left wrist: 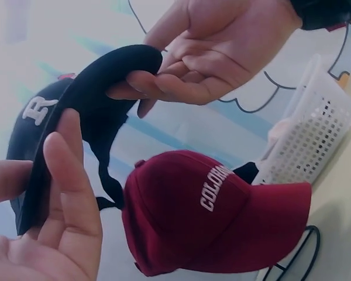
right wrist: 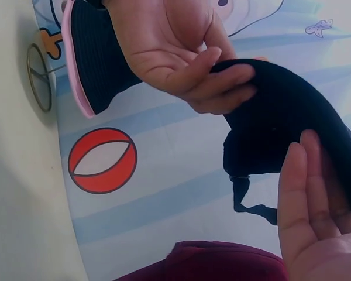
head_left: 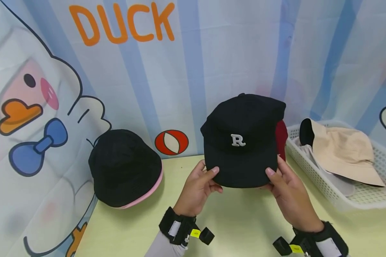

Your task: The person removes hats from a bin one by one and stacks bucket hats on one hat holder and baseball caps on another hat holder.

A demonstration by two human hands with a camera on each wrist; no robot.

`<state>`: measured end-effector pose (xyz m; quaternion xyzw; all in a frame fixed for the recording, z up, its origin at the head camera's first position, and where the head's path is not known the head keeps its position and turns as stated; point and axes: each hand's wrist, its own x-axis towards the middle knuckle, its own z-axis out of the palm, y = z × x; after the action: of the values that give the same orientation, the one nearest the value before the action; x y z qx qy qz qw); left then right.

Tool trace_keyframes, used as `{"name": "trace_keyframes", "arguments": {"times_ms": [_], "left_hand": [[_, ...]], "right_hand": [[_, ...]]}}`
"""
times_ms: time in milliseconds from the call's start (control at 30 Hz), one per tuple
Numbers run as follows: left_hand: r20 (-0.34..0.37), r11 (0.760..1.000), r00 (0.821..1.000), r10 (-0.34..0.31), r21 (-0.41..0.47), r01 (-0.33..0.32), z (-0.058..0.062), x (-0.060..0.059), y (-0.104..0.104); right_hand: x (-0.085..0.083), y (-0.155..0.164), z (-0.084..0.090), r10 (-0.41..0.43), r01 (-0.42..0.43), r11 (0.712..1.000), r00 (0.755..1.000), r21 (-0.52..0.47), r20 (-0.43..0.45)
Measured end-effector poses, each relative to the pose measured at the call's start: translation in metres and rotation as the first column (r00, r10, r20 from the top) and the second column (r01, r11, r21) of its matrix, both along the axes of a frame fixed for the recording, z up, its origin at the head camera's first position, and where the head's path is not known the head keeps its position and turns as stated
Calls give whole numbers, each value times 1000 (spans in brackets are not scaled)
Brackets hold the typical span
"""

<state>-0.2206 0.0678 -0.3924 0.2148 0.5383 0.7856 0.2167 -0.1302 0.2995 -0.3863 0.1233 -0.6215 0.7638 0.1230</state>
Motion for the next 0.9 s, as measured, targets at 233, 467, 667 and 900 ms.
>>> {"name": "trace_keyframes", "arguments": {"times_ms": [233, 467, 667, 900], "left_hand": [[-19, 999, 999, -34, 13, 34, 13, 3, -4], [-41, 999, 999, -36, 4, 37, 29, 3, -5], [-50, 999, 998, -36, -19, 35, 45, 0, -4], [-65, 999, 997, -31, -27, 29, 61, -3, 3]], "right_hand": [[1, 4, 9, 44, -44, 999, 999, -3, -5], [1, 9, 17, 42, -42, 999, 999, -10, -3], [2, 13, 26, 48, -48, 999, 999, 7, 7], [-4, 20, 39, 144, -148, 989, 984, -29, -101]]}}
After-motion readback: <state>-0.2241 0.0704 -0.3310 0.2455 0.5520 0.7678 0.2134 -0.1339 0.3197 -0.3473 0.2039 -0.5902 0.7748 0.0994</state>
